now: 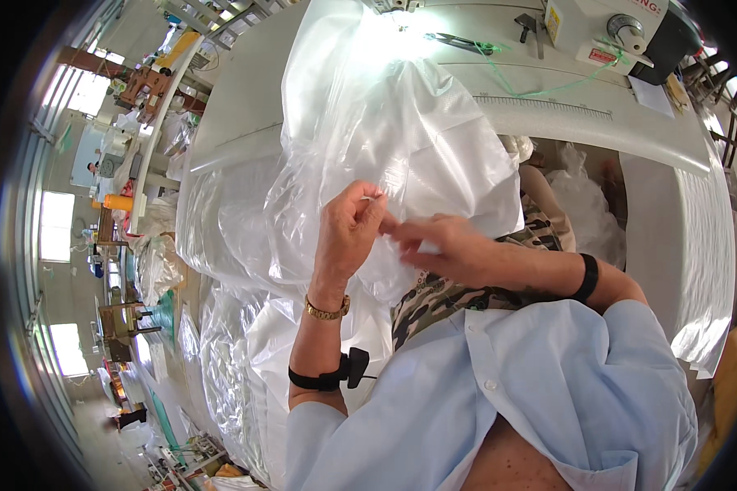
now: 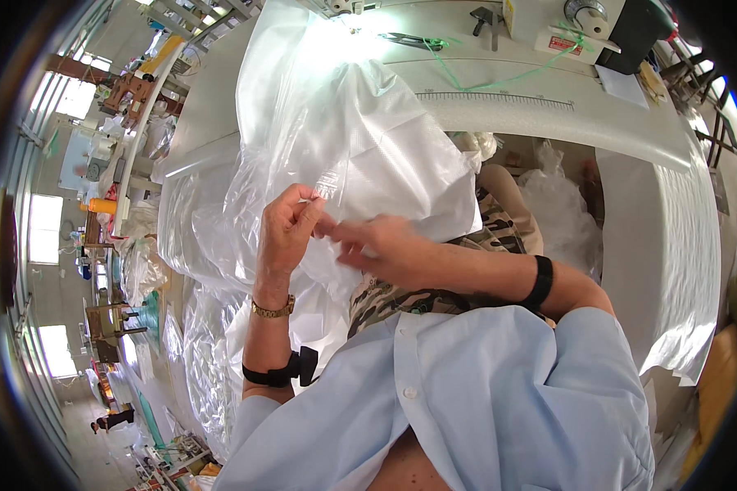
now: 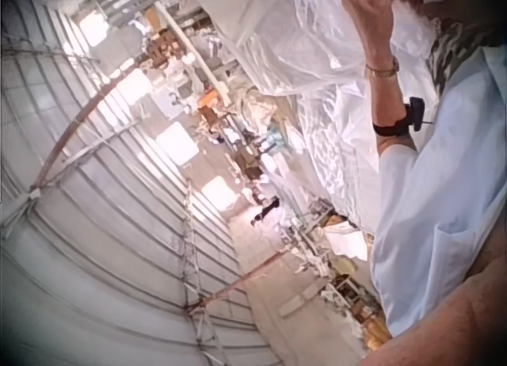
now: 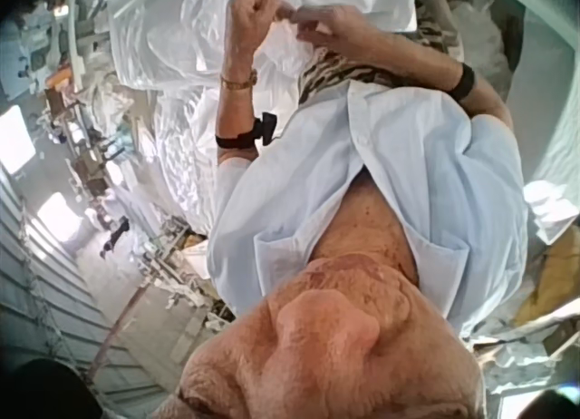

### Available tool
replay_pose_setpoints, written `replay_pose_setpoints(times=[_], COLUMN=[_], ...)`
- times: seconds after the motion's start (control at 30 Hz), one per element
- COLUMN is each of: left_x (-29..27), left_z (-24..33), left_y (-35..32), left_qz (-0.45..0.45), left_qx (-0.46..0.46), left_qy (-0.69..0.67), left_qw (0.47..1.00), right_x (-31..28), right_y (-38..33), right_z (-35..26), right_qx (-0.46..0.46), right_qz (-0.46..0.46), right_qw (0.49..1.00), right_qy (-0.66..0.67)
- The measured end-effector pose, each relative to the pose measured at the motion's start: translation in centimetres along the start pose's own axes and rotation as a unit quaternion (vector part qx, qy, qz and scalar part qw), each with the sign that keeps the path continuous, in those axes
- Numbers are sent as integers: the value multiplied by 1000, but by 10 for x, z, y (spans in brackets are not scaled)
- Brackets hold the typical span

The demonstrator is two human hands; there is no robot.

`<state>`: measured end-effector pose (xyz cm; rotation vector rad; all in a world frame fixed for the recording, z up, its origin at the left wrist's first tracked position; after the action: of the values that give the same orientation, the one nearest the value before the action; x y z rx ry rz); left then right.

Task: The recorder is sewing plastic or synthetic fabric covers using an industrial sewing machine.

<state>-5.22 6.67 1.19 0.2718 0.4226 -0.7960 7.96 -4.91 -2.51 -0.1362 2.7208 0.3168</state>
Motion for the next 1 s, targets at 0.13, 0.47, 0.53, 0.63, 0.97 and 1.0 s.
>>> replay_pose_setpoints(times=[0.13, 0.47, 0.53, 0.63, 0.97, 1.0], left_x=[-1, -1, -2, -3, 28, 30], left_z=[5, 29, 38, 52, 41, 40], left_y=[-7, 0, 3, 6, 0, -1], left_qz=[43, 133, 125, 91, -17, -18], left_qx=[-2, 158, 130, 94, 72, 88], left_qy=[-39, -4, -20, -34, -10, -7], left_qw=[998, 978, 983, 991, 997, 996], right_x=[-38, -71, -75, -66, -44, -41], right_y=[-27, -54, -50, -53, -36, -35], right_z=[52, 132, 98, 42, -32, -30], right_qx=[87, 274, 266, 48, 85, 86], right_qz=[356, 375, 334, 136, 43, 41], right_qw=[929, 885, 904, 989, 988, 988], right_qy=[-59, -23, 32, 44, 122, 123])
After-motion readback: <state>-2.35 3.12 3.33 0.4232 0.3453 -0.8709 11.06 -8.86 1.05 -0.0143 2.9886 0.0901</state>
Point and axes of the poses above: each hand's wrist, its own y-axis towards the middle knuckle, its own x-axis out of the palm, z = x × y, the point moved 2 cm from there along y, towards the middle knuckle, and after that the axes turned 3 degrees about x, right-handed, at the moved point
